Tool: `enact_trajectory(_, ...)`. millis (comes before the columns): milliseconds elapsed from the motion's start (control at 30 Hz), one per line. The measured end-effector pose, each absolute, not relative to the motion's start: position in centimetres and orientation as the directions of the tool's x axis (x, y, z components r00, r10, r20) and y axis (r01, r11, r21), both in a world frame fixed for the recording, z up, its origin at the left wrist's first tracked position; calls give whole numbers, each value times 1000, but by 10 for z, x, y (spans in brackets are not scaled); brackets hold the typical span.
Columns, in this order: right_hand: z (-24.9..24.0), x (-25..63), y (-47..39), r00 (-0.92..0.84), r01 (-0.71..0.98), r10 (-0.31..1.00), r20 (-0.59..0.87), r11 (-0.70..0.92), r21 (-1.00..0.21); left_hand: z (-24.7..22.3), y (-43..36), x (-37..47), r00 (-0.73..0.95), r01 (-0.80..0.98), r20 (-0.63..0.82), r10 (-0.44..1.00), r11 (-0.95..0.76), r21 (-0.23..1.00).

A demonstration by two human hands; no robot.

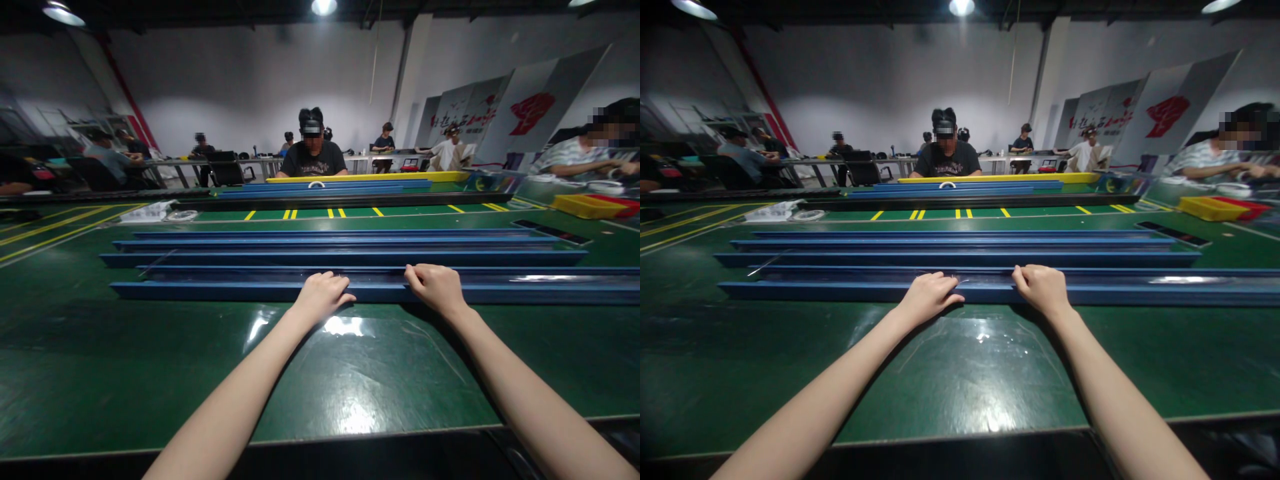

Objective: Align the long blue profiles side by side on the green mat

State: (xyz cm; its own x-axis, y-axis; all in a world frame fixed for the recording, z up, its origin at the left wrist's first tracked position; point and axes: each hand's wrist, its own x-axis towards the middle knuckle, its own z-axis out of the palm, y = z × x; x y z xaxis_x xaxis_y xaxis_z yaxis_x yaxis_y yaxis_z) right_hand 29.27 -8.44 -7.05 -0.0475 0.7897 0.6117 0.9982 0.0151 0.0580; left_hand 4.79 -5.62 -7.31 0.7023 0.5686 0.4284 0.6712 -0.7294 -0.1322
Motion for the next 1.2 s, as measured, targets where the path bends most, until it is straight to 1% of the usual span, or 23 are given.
enact_trajectory(300, -70, 293, -84, -36, 999, 808, 588, 5, 53, -70, -57, 49, 704, 682, 371, 606, -723, -112)
enact_trajectory(733, -70, 293, -83, -25, 999, 813, 582, 0, 43, -67, -58, 49, 688, 700, 339, 642, -711, -74)
enact_trajectory(900, -70, 293, -84, -35, 999, 808, 588, 15, 38, -70, -57, 49, 679, 704, 357, 641, -707, -69)
enact_trajectory(1067, -70, 294, -83, -41, 999, 808, 588, 20, 42, -71, -56, 48, 653, 708, 389, 650, -707, -6)
enact_trajectory(1200, -71, 294, -82, -45, 998, 805, 591, 17, 53, -73, -55, 48, 631, 711, 423, 650, -703, 20)
